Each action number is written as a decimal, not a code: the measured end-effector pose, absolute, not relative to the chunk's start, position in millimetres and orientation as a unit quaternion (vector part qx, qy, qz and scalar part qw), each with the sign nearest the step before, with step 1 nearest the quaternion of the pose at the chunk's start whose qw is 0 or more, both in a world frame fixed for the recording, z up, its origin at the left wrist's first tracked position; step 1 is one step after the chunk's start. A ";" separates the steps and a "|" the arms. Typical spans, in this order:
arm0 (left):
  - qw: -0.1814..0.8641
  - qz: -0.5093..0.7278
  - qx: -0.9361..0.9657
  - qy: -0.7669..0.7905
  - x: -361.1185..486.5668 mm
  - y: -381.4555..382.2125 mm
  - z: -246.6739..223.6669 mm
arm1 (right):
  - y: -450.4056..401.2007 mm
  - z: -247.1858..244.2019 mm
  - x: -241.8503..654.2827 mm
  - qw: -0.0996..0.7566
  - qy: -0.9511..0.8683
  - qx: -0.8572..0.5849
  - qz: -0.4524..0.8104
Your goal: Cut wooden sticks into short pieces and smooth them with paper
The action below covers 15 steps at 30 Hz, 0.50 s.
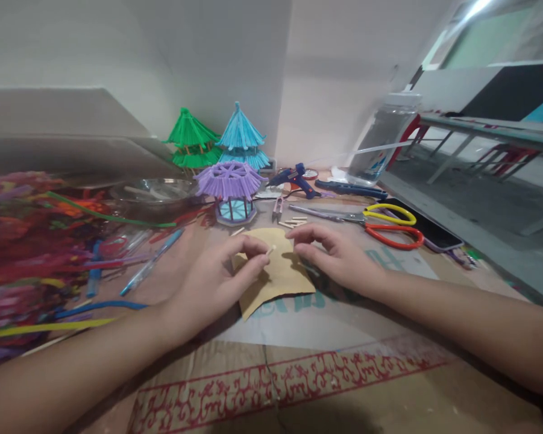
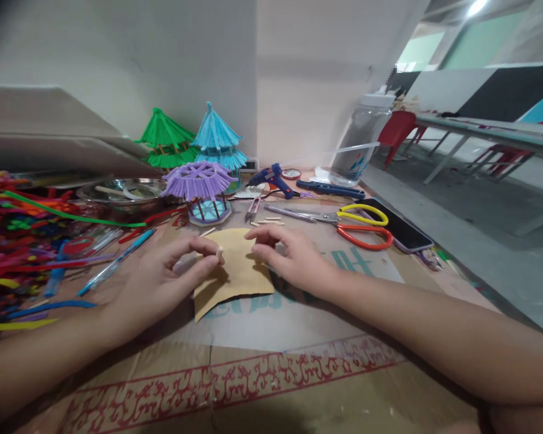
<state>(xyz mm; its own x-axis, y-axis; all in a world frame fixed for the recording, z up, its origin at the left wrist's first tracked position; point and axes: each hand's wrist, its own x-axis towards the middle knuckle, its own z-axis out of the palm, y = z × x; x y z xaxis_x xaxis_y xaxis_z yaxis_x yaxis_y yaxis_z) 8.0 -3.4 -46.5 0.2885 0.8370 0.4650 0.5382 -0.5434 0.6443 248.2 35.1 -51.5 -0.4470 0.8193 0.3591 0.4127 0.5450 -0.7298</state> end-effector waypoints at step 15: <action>0.248 0.411 0.801 0.359 12.2 1.2 -74.9 | 22.6 -53.5 231.9 0.309 -0.658 -0.336 0.599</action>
<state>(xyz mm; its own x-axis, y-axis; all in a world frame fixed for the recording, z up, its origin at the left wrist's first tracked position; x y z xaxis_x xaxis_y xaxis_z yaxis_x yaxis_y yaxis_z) 12.2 1.2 -74.9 0.4046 0.7784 0.4800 0.3709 -0.6195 0.6919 231.9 22.6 -53.5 -0.5832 0.8123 0.0041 0.0713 0.0562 -0.9959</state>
